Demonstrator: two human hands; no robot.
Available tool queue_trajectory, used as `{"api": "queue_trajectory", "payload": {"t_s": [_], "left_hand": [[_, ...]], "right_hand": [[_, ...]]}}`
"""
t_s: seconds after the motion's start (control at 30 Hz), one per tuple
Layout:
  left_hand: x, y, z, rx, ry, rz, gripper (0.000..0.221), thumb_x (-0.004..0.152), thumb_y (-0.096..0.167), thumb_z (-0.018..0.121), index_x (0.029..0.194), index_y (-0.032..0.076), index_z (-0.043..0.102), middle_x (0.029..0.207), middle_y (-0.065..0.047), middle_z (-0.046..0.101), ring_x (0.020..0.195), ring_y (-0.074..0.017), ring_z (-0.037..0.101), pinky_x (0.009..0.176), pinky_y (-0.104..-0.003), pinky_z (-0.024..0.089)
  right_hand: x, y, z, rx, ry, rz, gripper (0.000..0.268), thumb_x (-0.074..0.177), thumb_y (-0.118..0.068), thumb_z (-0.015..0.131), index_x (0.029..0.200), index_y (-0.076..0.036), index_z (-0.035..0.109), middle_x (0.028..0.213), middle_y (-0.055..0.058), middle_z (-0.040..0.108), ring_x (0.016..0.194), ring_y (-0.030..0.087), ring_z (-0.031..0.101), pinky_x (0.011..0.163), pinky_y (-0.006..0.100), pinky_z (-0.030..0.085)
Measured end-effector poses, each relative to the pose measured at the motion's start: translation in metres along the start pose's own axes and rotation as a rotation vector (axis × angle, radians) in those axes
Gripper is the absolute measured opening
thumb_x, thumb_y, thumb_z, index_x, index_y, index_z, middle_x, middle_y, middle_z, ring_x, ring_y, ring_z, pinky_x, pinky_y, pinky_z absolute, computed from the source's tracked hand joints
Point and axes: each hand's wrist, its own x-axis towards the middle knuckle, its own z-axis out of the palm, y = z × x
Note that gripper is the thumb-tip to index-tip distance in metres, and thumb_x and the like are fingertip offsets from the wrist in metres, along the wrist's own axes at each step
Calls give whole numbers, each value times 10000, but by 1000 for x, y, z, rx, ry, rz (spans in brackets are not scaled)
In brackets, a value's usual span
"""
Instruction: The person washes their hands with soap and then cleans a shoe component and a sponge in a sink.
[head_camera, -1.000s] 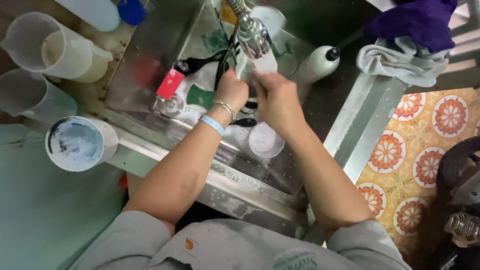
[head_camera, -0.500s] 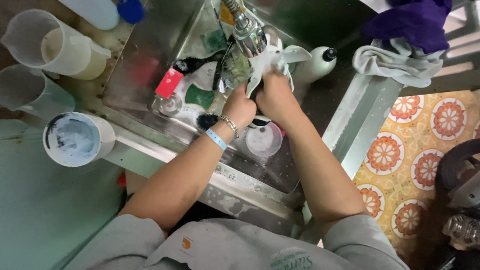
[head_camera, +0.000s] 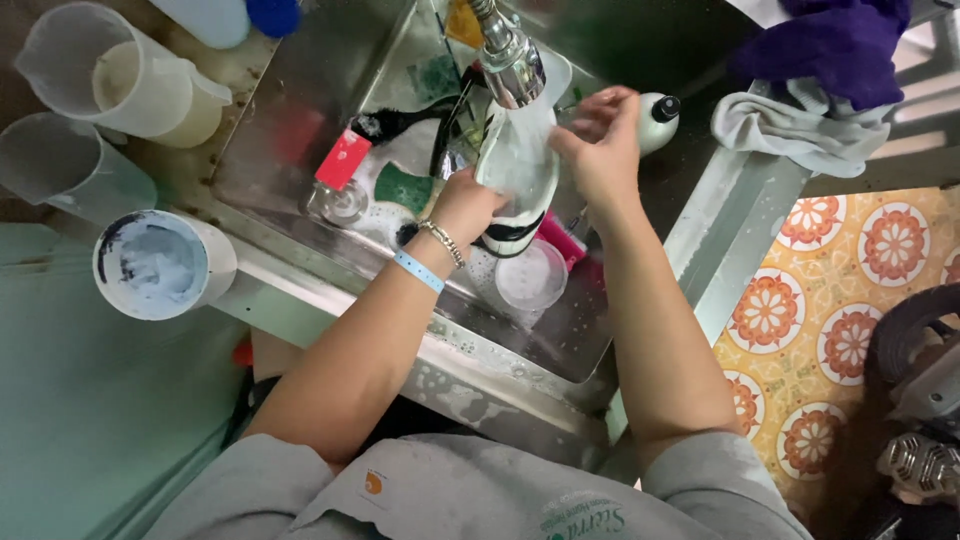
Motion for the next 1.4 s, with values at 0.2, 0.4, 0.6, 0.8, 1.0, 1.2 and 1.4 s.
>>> {"api": "queue_trajectory", "payload": {"t_s": [0.2, 0.4, 0.6, 0.8, 1.0, 1.2, 1.4], "left_hand": [[-25, -19, -10, 384, -9, 87, 500, 909, 289, 944, 1392, 166, 907, 1235, -74, 959, 1322, -296, 889, 1116, -488, 721], [-79, 27, -16, 251, -95, 86, 623, 901, 364, 893, 1462, 93, 880, 1388, -160, 936, 1467, -379, 830, 1213, -527, 653], [-26, 5, -19, 214, -30, 117, 872, 977, 796, 851, 1434, 54, 870, 1384, -190, 922, 1473, -408, 816, 1236, -536, 626], [-31, 37, -12, 465, 114, 207, 613, 911, 538, 920, 1282, 50, 910, 1211, -163, 949, 1347, -428, 866, 1168, -571, 695], [-41, 45, -20, 671, 199, 193, 477, 973, 438, 768, 1250, 85, 932, 1201, -143, 956, 1309, -416, 887, 1140, -558, 715], [-64, 70, -18, 703, 134, 171, 695, 1027, 649, 693, 1291, 53, 933, 1277, -225, 944, 1344, -470, 869, 1181, -579, 689], [46, -9, -6, 391, 64, 210, 459, 1022, 389, 639, 1296, 234, 973, 1328, -67, 955, 1420, -386, 829, 1190, -555, 677]], "right_hand": [[14, 28, 10, 246, -280, 651, 929, 932, -338, 855, 1797, -176, 557, 1620, 276, 691, 1516, 538, 713, 1223, 782, 575], [-7, -7, 8, 291, -368, 546, 776, 915, -105, 864, 1669, -134, 682, 1370, 208, 780, 1247, 420, 785, 1003, 711, 708], [5, 11, 4, 281, -352, 448, 658, 900, -48, 787, 1552, -118, 731, 1213, 133, 771, 1089, 337, 802, 881, 577, 743], [-20, -45, 6, 304, -414, 411, 715, 890, -47, 752, 1582, -203, 664, 1303, 95, 700, 1222, 362, 734, 959, 558, 697], [-45, -94, 15, 676, -318, 613, 1349, 914, -915, 631, 1954, -117, 316, 2054, 237, 297, 1890, 577, 255, 1406, 915, 216], [-6, -12, 23, 537, -234, 751, 934, 1004, -527, 907, 1763, -54, 634, 1665, 232, 716, 1562, 490, 719, 1276, 707, 594], [23, 48, 2, 449, -180, 566, 1098, 1005, -13, 912, 1929, -250, 368, 1783, 276, 654, 1601, 589, 702, 1150, 900, 607]]}}
